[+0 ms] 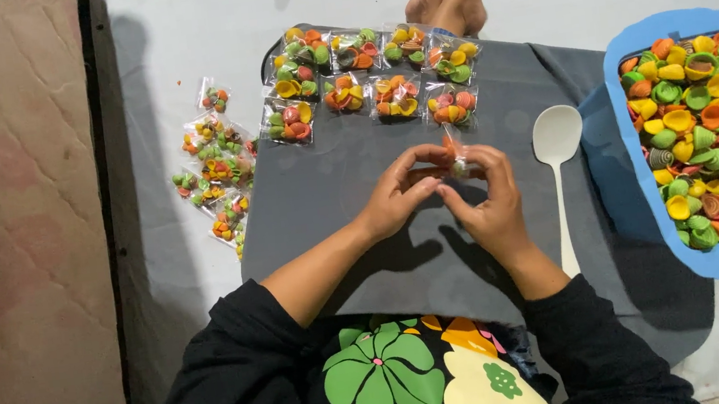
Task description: Manually filling small plastic bags with colorful snacks from a large container.
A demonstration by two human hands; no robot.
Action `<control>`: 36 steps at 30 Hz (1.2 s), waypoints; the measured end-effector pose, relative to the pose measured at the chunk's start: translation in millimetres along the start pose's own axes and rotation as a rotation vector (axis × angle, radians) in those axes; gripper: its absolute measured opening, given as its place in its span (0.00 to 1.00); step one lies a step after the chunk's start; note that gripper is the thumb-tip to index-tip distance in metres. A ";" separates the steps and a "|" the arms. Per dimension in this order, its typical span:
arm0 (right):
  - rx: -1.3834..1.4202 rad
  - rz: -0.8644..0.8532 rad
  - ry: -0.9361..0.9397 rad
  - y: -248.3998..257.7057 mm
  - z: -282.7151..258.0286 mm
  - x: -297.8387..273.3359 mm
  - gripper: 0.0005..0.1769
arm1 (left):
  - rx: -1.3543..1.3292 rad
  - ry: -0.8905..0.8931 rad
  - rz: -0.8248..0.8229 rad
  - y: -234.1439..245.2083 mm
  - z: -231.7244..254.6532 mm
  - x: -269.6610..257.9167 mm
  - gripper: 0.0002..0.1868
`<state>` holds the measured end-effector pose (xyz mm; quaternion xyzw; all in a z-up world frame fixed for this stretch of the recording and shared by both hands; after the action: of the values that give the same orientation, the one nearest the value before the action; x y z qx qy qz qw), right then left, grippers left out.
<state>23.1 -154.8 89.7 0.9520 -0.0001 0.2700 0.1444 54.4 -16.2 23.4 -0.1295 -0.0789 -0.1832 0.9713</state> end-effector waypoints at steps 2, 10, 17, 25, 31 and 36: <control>0.032 0.025 -0.059 2.9 6.4 -1.2 0.22 | 0.031 0.000 -0.001 -5.1 9.4 -1.3 0.23; 0.582 0.152 -0.389 8.7 48.4 -8.1 0.18 | 0.454 -0.023 0.271 23.3 5.9 -0.2 0.27; 0.661 0.097 -0.421 0.2 56.6 -10.5 0.19 | 0.151 0.135 0.219 12.4 -19.6 0.9 0.22; 0.600 0.096 -0.394 6.9 66.7 -10.1 0.24 | 0.160 0.186 0.235 21.8 -28.7 2.9 0.18; 0.620 0.085 -0.484 3.1 69.7 -11.8 0.26 | 0.200 0.160 0.223 17.2 -31.7 1.9 0.18; 0.708 0.209 -0.636 6.4 78.3 -9.4 0.31 | 0.390 -0.022 0.308 25.3 -7.4 0.7 0.28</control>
<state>54.9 -183.3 23.0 0.9728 -0.0482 -0.0379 -0.2233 65.4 4.3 10.9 0.0476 -0.1029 -0.0132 0.9935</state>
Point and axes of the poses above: each hand's wrist, its own x-axis towards the middle knuckle, its own y-axis out of the back of the hand, z = x × y, the point moved 6 cm from there along x, towards the middle knuckle, and after that the axes turned 10 degrees about x, right-handed, at the moved point
